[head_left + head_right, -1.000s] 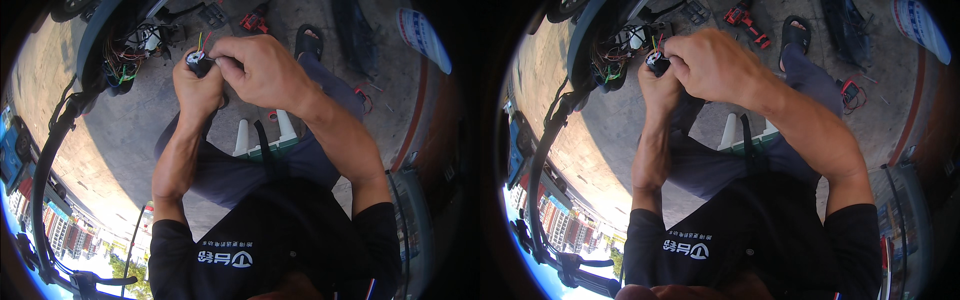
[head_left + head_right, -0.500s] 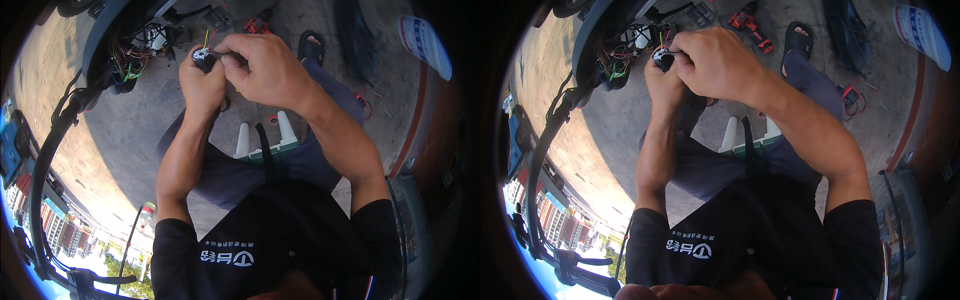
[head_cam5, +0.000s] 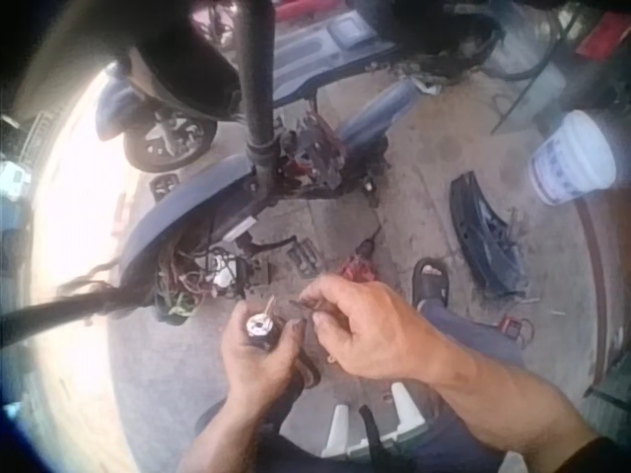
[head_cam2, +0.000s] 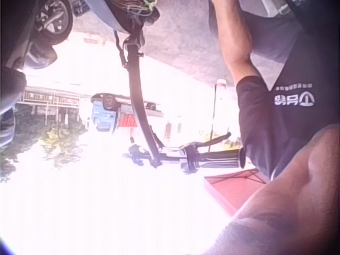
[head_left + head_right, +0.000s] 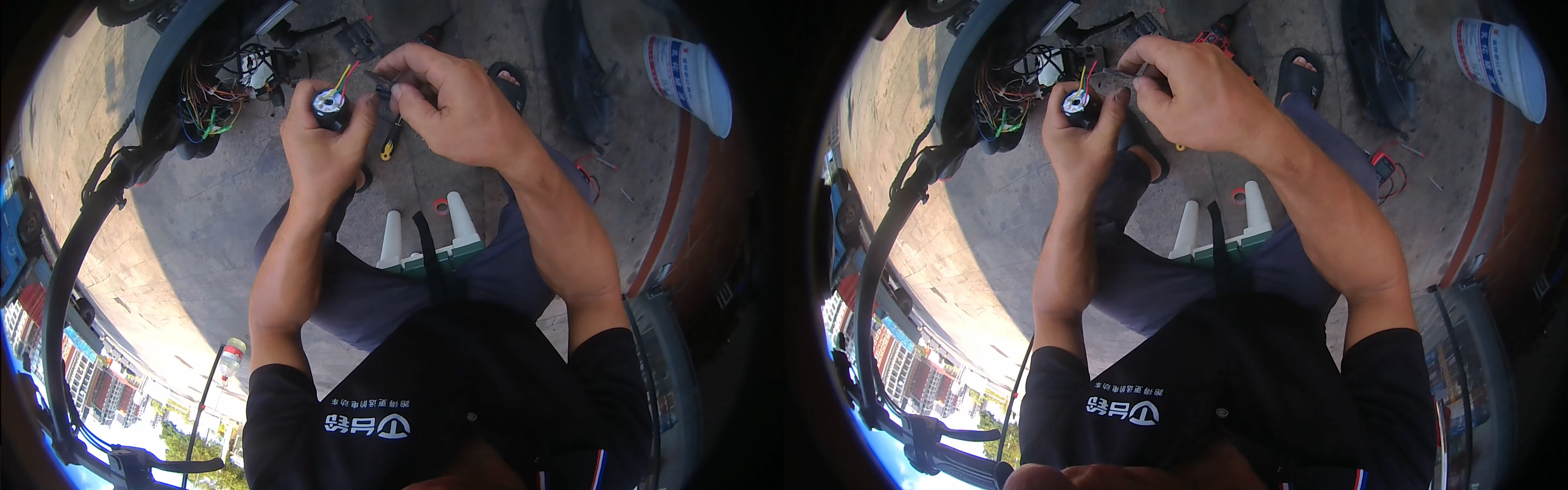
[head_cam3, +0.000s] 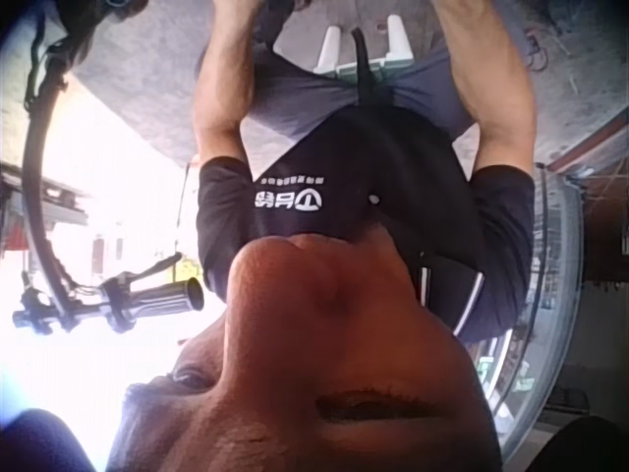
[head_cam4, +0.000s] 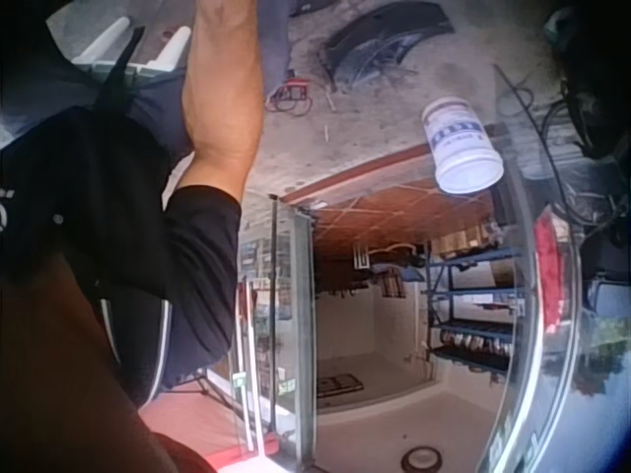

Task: The person sits on a small stool and uses a screwdriver to tighten the terminals of a small electrical connector. They repeatedly adjust the wires and the connector housing while seated.

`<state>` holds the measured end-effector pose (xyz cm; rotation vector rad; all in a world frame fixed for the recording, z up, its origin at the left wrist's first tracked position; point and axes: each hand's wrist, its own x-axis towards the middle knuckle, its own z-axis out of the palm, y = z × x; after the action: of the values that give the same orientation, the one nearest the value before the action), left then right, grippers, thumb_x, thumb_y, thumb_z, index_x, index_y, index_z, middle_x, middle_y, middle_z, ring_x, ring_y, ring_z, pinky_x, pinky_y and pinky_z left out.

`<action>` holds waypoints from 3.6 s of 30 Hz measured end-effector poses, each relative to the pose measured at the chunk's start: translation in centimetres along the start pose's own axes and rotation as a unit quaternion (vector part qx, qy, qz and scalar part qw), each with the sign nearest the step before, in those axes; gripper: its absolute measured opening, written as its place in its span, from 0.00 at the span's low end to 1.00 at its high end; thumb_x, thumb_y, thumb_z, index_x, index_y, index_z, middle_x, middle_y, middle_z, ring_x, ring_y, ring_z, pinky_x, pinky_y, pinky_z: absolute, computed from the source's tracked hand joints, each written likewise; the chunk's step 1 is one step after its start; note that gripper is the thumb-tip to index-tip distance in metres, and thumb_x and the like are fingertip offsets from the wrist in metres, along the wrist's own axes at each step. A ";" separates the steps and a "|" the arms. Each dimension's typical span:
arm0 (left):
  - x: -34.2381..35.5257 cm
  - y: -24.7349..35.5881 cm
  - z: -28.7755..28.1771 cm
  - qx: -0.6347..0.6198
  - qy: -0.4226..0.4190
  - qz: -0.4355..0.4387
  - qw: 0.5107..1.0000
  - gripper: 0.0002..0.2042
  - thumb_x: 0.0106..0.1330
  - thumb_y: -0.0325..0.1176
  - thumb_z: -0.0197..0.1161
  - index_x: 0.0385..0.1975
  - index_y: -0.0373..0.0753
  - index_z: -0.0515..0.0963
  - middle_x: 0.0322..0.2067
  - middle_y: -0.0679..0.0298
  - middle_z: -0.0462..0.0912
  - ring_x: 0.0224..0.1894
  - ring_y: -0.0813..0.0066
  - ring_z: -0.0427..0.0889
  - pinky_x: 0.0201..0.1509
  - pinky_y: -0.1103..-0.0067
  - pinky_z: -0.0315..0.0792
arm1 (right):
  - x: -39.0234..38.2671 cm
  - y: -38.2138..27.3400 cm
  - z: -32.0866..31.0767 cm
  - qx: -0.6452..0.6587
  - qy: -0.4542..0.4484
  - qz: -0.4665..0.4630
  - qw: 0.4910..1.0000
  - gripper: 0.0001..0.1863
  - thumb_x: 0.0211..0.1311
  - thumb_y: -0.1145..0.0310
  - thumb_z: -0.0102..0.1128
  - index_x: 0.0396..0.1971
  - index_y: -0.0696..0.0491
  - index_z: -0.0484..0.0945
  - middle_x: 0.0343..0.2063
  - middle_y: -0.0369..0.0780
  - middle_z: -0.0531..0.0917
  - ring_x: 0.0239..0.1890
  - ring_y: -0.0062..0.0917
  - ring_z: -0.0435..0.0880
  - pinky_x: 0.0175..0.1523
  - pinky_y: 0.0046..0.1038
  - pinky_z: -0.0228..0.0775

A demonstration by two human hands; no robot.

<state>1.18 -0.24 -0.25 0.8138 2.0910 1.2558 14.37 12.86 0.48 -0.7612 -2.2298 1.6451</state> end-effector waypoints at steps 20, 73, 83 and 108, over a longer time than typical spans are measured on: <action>0.3 -0.7 -0.1 -0.073 -0.064 -0.014 0.995 0.12 0.69 0.32 0.66 0.43 0.36 0.71 0.30 0.68 0.79 0.28 0.84 0.77 0.33 0.86 0.72 | 0.1 -0.2 -0.5 0.029 0.013 0.016 0.999 0.12 0.64 0.72 0.57 0.46 0.55 0.80 0.28 0.42 0.85 0.30 0.29 0.86 0.36 0.29 0.76; 0.4 0.1 -0.9 -0.153 -0.169 -0.102 0.968 0.12 0.62 0.20 0.67 0.44 0.33 0.75 0.27 0.64 0.80 0.20 0.79 0.80 0.17 0.81 0.74 | 0.5 -1.2 -0.9 0.008 -0.158 0.050 0.986 0.13 0.65 0.71 0.58 0.47 0.56 0.83 0.27 0.44 0.86 0.29 0.30 0.87 0.37 0.31 0.76; 0.5 0.0 -1.3 -0.147 -0.173 -0.074 0.971 0.08 0.60 0.20 0.67 0.35 0.34 0.74 0.24 0.64 0.80 0.18 0.79 0.80 0.16 0.81 0.73 | 0.5 -1.5 -0.8 0.002 -0.155 0.033 0.987 0.13 0.64 0.71 0.59 0.47 0.56 0.84 0.27 0.43 0.86 0.30 0.28 0.87 0.38 0.30 0.77; 0.2 1.0 -1.3 0.046 -0.112 0.114 0.986 0.10 0.49 0.25 0.74 0.29 0.36 0.80 0.17 0.67 0.78 0.19 0.83 0.78 0.23 0.82 0.70 | -0.1 -0.6 -1.0 0.046 -0.155 -0.022 0.987 0.15 0.60 0.70 0.57 0.44 0.58 0.84 0.20 0.45 0.85 0.22 0.29 0.87 0.32 0.31 0.77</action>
<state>0.32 -0.48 1.14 1.2063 1.9262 1.1275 14.82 13.46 1.41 -0.4539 -2.3304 1.9428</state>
